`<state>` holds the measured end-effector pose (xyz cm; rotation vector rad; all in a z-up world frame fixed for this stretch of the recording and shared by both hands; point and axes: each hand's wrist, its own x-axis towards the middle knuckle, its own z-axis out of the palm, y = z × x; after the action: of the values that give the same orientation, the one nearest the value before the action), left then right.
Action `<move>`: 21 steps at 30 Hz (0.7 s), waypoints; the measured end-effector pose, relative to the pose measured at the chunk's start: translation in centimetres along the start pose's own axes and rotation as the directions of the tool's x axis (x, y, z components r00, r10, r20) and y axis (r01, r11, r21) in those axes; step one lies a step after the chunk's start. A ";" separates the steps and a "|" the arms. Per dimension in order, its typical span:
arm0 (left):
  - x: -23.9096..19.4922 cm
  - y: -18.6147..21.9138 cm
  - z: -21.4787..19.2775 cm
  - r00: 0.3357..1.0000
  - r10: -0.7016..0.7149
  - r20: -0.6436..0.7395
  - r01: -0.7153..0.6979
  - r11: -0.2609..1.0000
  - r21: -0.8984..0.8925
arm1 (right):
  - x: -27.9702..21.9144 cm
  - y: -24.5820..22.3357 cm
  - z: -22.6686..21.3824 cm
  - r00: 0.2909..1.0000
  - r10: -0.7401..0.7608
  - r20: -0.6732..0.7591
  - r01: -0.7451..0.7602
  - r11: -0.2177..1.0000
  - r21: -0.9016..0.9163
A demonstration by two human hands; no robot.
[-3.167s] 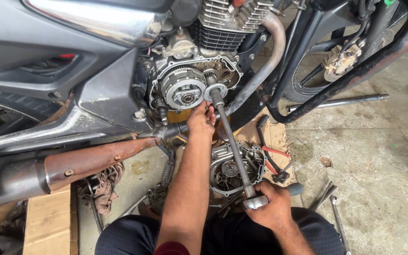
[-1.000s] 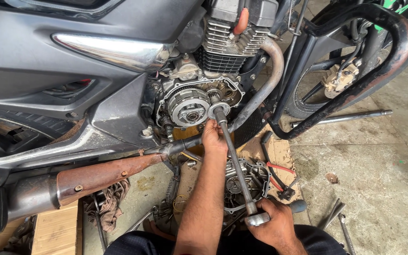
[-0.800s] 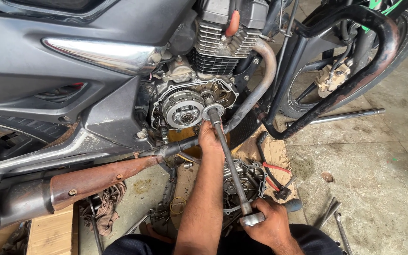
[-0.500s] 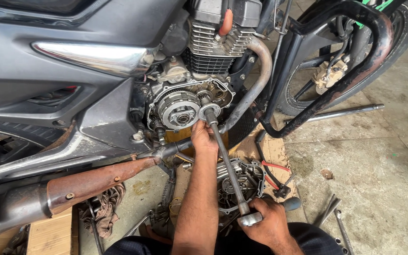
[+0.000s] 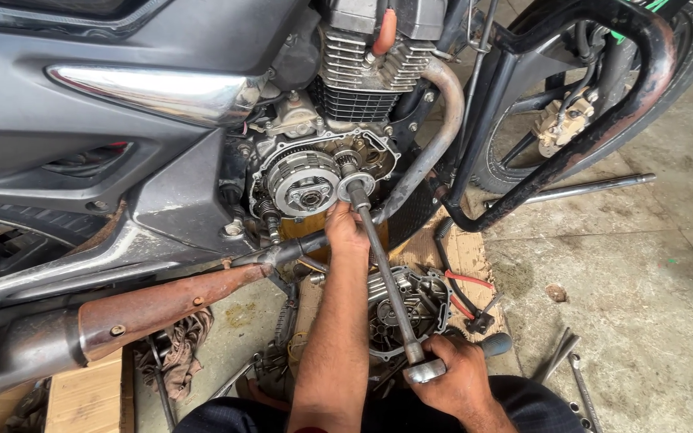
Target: The person sits on the floor beside a motorcycle with its clutch cover removed and works on the clutch assembly. They handle the detached engine cover, use pliers and a socket wrench on the clutch components, fit a circular part onto the clutch, and pick small parts from the floor.
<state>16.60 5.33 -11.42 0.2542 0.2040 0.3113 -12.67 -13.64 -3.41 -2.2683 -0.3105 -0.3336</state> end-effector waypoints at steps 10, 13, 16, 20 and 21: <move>-1.6 -0.1 3.4 0.978 -0.011 -0.209 0.004 0.999 -0.036 | -0.1 0.2 0.0 0.999 -0.029 -0.022 0.028 0.999 -0.022; -1.4 0.2 2.4 0.998 0.002 -0.058 -0.004 1.000 -0.023 | 0.0 0.2 0.0 1.000 -0.016 -0.020 0.016 0.999 -0.030; 1.7 -0.7 -1.2 0.997 -0.005 -0.071 0.004 1.000 -0.015 | 0.0 0.3 -0.1 0.999 -0.032 -0.010 0.032 0.999 -0.023; 0.9 -0.5 1.0 0.990 0.047 -0.134 -0.047 0.999 0.000 | 0.0 0.2 0.0 1.000 -0.026 -0.001 0.026 0.999 -0.029; 0.3 -0.3 1.9 0.983 0.027 -0.184 -0.033 0.999 -0.025 | 0.0 0.3 -0.1 1.000 -0.029 -0.006 0.029 0.999 -0.028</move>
<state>17.46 4.73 -9.73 0.2007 0.3776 0.3676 -12.62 -13.87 -3.57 -2.2913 -0.3378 -0.3621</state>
